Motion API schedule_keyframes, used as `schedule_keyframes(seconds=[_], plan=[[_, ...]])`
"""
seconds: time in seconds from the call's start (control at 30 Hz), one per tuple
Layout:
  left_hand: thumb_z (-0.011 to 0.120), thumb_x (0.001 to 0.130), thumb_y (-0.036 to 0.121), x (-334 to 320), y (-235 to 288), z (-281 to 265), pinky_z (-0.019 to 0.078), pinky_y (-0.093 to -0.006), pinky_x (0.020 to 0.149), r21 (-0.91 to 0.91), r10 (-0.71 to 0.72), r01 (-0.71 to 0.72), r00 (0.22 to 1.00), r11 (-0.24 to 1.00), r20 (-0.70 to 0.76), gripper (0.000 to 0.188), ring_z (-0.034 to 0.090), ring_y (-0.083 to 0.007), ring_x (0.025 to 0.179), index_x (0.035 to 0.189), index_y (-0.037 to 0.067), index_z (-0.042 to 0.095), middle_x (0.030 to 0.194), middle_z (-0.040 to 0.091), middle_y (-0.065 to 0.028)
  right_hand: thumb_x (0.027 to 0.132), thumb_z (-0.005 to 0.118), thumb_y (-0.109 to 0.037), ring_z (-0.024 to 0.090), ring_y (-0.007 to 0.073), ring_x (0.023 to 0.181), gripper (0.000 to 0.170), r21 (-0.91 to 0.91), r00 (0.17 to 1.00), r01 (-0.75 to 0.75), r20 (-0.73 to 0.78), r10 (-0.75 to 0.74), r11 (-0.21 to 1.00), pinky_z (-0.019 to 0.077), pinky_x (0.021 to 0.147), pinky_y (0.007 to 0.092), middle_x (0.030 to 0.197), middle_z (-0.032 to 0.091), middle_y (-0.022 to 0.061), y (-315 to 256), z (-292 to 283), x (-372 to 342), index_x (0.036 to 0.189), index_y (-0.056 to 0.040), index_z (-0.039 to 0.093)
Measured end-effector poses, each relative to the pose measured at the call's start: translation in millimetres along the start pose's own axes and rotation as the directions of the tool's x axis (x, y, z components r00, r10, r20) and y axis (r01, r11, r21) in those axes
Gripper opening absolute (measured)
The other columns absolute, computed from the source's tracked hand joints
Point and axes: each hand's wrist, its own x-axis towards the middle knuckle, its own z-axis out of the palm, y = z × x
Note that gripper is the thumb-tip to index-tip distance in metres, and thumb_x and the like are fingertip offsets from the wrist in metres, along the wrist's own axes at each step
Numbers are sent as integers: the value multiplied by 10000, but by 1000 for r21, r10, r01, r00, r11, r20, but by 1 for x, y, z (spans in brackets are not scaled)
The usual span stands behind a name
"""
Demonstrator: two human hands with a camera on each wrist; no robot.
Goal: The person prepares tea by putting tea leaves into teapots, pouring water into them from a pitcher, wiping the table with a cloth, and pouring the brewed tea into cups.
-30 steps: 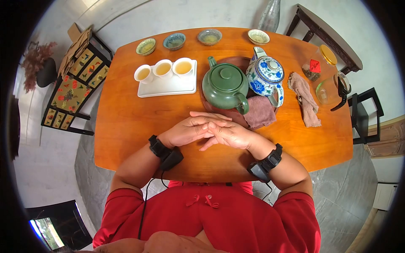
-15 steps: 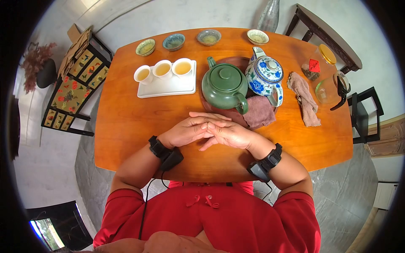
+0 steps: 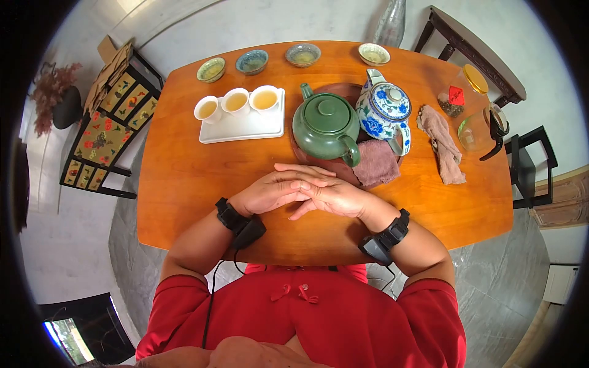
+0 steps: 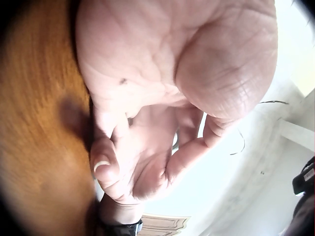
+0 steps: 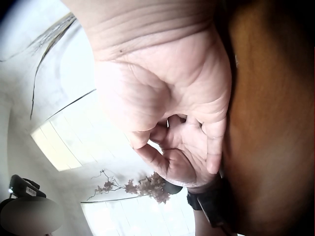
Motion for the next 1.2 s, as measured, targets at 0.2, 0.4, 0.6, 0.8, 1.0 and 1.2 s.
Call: schedule_keyframes(seconds=[0.2, 0.4, 0.6, 0.8, 1.0, 1.2], plan=[[410, 1034, 185, -1, 6, 5, 315, -460, 1135, -23, -64, 63, 997, 998, -42, 381, 361, -295, 1376, 1339, -30, 489, 1479, 327, -170, 961, 551, -422, 504, 315, 1248, 787, 26, 1000, -6, 11, 6, 1000, 502, 937, 500, 1447, 390, 131, 3, -3, 0, 1523, -40, 155], [414, 1029, 185, -1, 6, 6, 328, -454, 1124, -39, -70, 68, 996, 997, -53, 371, 376, -291, 1364, 1316, -29, 509, 1469, 337, -177, 960, 550, -428, 503, 310, 1242, 784, 1, 1000, 5, 17, -5, 1000, 503, 940, 500, 1454, 379, 132, 1, -2, 0, 1521, -40, 165], [434, 989, 139, 1, 4, 4, 338, -453, 1115, -53, -57, 55, 998, 997, -40, 348, 398, -292, 1346, 1271, -32, 543, 1445, 359, -185, 956, 564, -421, 501, 300, 1237, 773, -58, 1000, 10, 1, -10, 998, 513, 932, 497, 1495, 311, 128, 2, -2, -1, 1518, -49, 187], [437, 976, 125, 1, 1, 1, 344, -461, 1108, -142, 32, -30, 999, 989, 11, 335, 397, -294, 1345, 1245, -34, 561, 1434, 371, -199, 953, 562, -437, 485, 308, 1252, 773, -131, 999, 39, -25, -43, 991, 515, 934, 501, 1512, 280, 123, 1, 1, 0, 1514, -46, 201], [453, 1004, 157, 0, 8, 4, 380, -459, 1086, 100, -50, 56, 997, 993, -53, 317, 381, -292, 1363, 1233, -27, 572, 1422, 393, -173, 942, 572, -453, 487, 299, 1251, 804, -86, 1000, 22, 12, -21, 996, 513, 934, 503, 1488, 333, 133, 2, -1, 0, 1517, -48, 184], [476, 1014, 221, 2, 5, 3, 380, -438, 1089, 214, 51, -55, 998, 975, 25, 332, 361, -286, 1381, 1244, 9, 588, 1450, 375, -150, 949, 558, -454, 493, 292, 1249, 811, -116, 1000, 12, 24, -9, 993, 511, 937, 502, 1471, 363, 138, 0, 0, -1, 1524, -53, 151]])
